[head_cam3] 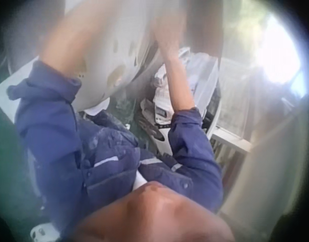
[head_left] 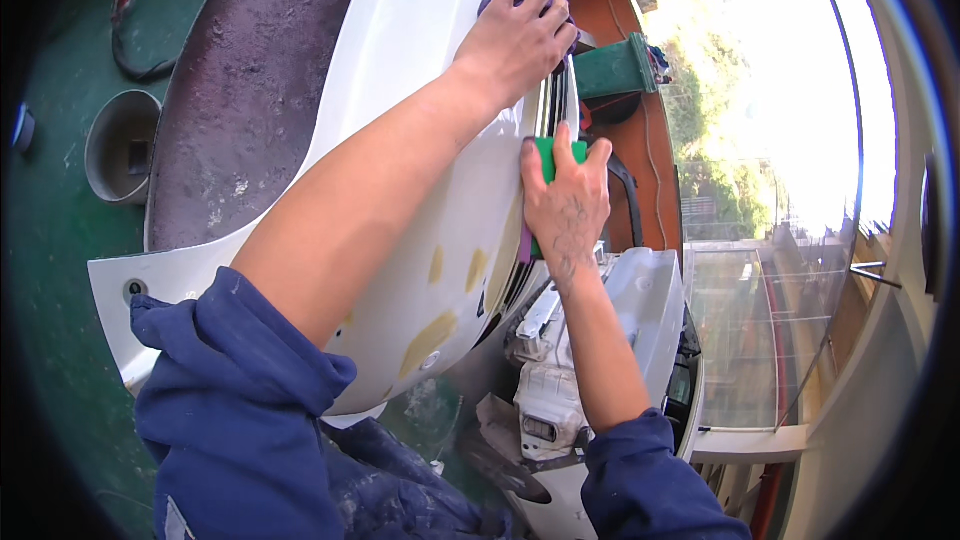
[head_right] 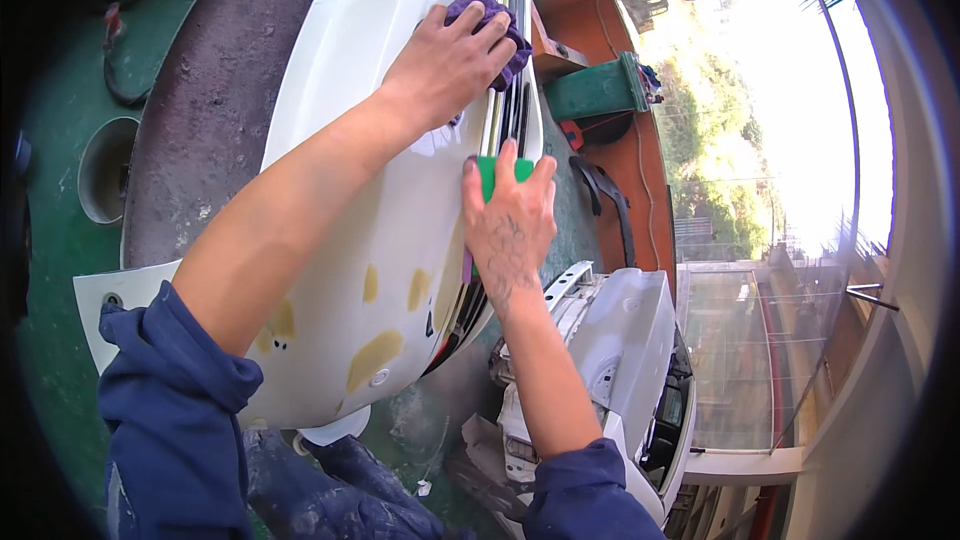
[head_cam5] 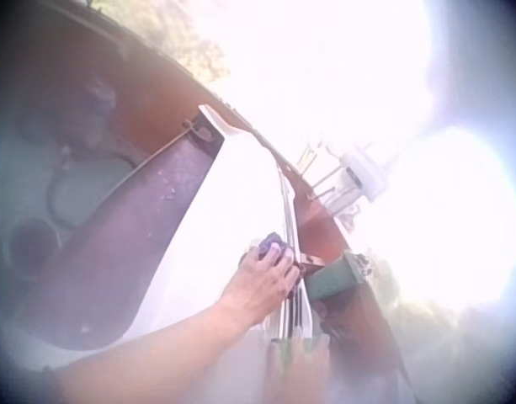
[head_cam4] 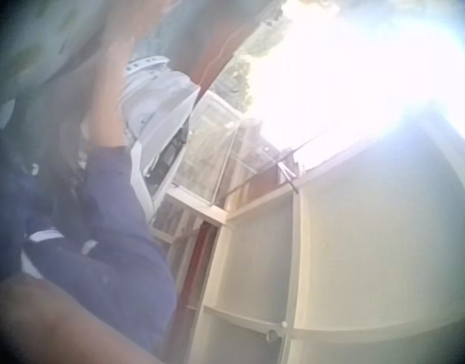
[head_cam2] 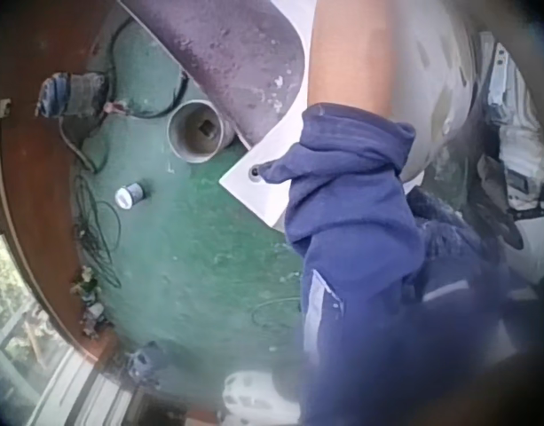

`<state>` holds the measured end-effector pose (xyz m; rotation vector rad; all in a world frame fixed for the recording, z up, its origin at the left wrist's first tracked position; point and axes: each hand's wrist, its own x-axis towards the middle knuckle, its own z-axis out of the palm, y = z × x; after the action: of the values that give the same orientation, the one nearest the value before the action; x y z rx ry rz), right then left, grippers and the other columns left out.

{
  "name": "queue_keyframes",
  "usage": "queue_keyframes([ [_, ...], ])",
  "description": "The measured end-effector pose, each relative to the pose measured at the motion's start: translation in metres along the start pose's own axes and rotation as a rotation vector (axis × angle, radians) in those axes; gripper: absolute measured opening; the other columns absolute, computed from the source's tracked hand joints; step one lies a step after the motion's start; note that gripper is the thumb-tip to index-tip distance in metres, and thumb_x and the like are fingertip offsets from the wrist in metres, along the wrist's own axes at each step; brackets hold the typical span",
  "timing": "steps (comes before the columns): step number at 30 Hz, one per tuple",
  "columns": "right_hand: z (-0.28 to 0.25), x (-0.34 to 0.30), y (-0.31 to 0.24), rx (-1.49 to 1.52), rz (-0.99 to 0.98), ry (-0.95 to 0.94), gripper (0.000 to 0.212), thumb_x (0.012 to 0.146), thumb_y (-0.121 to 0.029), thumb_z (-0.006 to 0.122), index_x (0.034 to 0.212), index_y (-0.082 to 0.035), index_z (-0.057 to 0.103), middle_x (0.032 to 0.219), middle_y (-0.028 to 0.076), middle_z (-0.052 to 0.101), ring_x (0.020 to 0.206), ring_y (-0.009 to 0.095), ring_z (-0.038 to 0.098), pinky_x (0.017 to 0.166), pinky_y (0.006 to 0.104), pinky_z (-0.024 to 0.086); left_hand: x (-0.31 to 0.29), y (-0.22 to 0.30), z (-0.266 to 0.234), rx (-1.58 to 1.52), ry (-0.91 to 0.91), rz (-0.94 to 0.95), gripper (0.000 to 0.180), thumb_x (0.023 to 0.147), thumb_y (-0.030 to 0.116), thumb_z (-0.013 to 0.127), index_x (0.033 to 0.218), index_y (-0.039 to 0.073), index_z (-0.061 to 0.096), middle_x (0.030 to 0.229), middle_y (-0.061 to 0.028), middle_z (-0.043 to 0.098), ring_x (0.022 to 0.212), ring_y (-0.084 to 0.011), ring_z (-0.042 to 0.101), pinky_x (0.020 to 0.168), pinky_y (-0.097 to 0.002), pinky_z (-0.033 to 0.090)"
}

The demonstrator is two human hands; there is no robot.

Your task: The person sands a white car bumper using a green sanding block, focusing on areas with yellow filler. They periodically wipe the surface with a purple cloth to remove dust and check progress.

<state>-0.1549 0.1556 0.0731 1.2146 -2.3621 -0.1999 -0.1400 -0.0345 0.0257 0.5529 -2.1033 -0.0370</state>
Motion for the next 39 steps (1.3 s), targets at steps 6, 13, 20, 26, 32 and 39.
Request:
queue_keyframes([
  [6, 0.010, -0.035, -0.013, 0.041, 0.060, -0.019, 0.058, 0.104, -0.045, 0.070, 0.144, -0.004, 0.066, 0.118, 0.022, 0.050, 0.106, 0.043, 0.066, 0.081, 0.0507, 0.061, -0.007, -0.012, 0.001, 0.030, -0.037, 0.003, 0.038, 0.095, 0.014, 0.072, 0.133, 0.013, 0.067, 0.152, -0.0062, 0.063, 0.138, -0.0267, 0.059, 0.107, -0.0460, 0.048],
  [13, 0.022, 0.057, -0.002, 0.007, 0.127, 0.085, 0.058, 0.105, -0.046, 0.067, 0.144, -0.003, 0.065, 0.120, 0.022, 0.052, 0.109, 0.042, 0.068, 0.085, 0.0513, 0.061, 0.001, 0.008, -0.003, 0.038, -0.050, 0.017, 0.045, 0.090, 0.013, 0.078, 0.133, 0.013, 0.066, 0.154, -0.0060, 0.061, 0.137, -0.0264, 0.059, 0.104, -0.0457, 0.050],
  [20, 0.030, 0.043, -0.020, 0.002, 0.105, 0.113, 0.065, 0.105, -0.046, 0.067, 0.150, 0.000, 0.059, 0.123, 0.024, 0.051, 0.115, 0.044, 0.067, 0.086, 0.0499, 0.062, -0.002, -0.011, 0.011, 0.008, 0.054, 0.005, 0.047, 0.092, 0.027, 0.076, 0.134, 0.011, 0.065, 0.141, -0.0090, 0.065, 0.134, -0.0289, 0.060, 0.104, -0.0493, 0.049],
  [26, 0.034, 0.075, -0.014, -0.047, 0.090, 0.126, 0.067, 0.105, -0.043, 0.069, 0.150, 0.004, 0.055, 0.124, 0.023, 0.051, 0.114, 0.043, 0.067, 0.088, 0.0494, 0.065, -0.002, -0.012, 0.003, 0.001, 0.058, 0.064, 0.031, 0.096, 0.025, 0.068, 0.124, 0.011, 0.067, 0.125, -0.0086, 0.068, 0.122, -0.0263, 0.064, 0.097, -0.0471, 0.049],
  [32, 0.035, 0.068, -0.007, -0.036, 0.065, 0.154, 0.063, 0.105, -0.043, 0.069, 0.147, 0.002, 0.057, 0.124, 0.023, 0.051, 0.115, 0.043, 0.066, 0.078, 0.0466, 0.065, 0.001, -0.010, 0.004, -0.011, 0.125, 0.045, 0.031, 0.096, 0.027, 0.068, 0.124, 0.012, 0.067, 0.126, -0.0085, 0.068, 0.124, -0.0261, 0.064, 0.098, -0.0471, 0.049],
  [39, 0.018, -0.035, -0.020, -0.032, -0.034, 0.071, 0.064, 0.101, -0.046, 0.074, 0.149, -0.007, 0.059, 0.120, 0.020, 0.049, 0.114, 0.040, 0.063, 0.077, 0.0501, 0.065, -0.007, -0.026, -0.003, 0.022, 0.053, 0.055, 0.034, 0.095, 0.022, 0.068, 0.127, 0.011, 0.065, 0.127, -0.0089, 0.067, 0.123, -0.0266, 0.063, 0.098, -0.0469, 0.049],
])
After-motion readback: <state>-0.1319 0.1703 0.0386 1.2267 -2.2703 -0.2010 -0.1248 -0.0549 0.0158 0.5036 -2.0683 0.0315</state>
